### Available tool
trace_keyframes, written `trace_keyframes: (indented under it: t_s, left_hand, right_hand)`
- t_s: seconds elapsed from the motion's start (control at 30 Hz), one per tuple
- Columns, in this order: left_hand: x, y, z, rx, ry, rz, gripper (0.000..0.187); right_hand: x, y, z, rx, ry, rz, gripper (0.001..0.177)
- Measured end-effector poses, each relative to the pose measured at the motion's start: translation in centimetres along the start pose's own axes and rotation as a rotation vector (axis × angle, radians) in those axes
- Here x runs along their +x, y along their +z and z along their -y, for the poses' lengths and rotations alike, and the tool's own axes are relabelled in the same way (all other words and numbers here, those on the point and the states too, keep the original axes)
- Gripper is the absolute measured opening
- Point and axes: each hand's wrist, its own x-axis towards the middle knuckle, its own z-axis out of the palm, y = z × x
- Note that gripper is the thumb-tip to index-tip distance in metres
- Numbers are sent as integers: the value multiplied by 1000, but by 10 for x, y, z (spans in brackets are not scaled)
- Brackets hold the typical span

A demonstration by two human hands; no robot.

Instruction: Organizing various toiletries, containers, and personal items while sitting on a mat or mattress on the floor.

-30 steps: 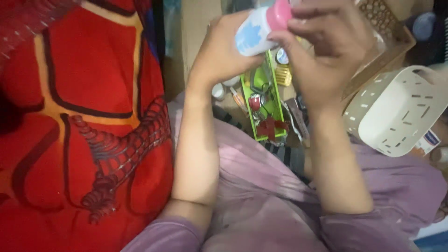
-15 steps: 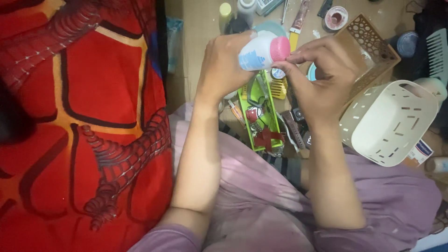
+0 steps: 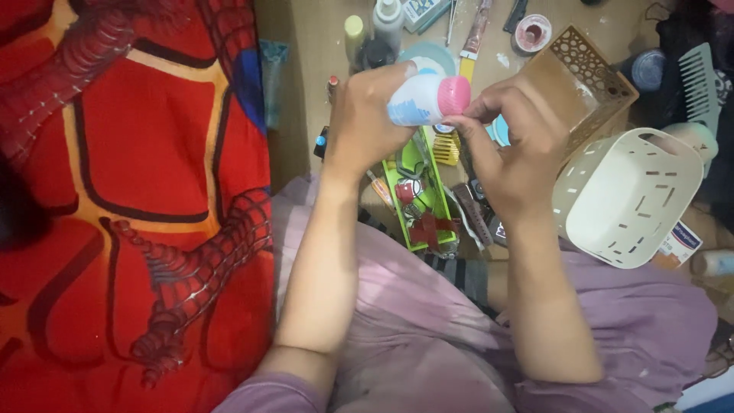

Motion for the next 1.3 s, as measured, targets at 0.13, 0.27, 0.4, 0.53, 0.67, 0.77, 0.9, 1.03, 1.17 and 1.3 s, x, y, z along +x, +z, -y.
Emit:
trace_keyframes:
  t_s: [0.13, 0.27, 0.4, 0.53, 0.67, 0.77, 0.9, 1.03, 1.17, 1.3]
  left_hand:
    - [-1, 6, -5, -15, -10, -69, 32]
    - [2, 3, -14, -28, -114, -25, 30]
    - [2, 8, -10, -55, -100, -44, 42]
    - [2, 6, -14, -202, -151, 55, 38]
    - [-16, 21, 8, -545, -179, 113, 48]
    - [-33, 29, 24, -711, -276, 124, 42]
    - [-19, 9, 1, -1237, -481, 499, 28]
    - [-12, -5, -18, -1329, -594, 559, 37]
    - [-23, 2, -1, -1398, -576, 724, 38]
    - [-20, 1, -10, -1724, -432, 894, 59]
  right_hand:
    - [-2, -1, 3, -51, -18, -17, 23]
    - [2, -2, 12, -58, -14, -35, 24]
    - [9, -3, 15, -71, -37, -21, 24]
    - [14, -8, 18, -10, -18, 27, 25]
    - [28, -23, 35, 207, 29, -2, 28]
    - [24, -31, 30, 369, 89, -47, 33]
    - [21, -36, 22, 221, -25, -3, 26]
    - [26, -37, 27, 96, -117, 41, 24]
    - [28, -36, 34, 51, -145, 54, 22]
    - [25, -37, 41, 154, -107, 63, 25]
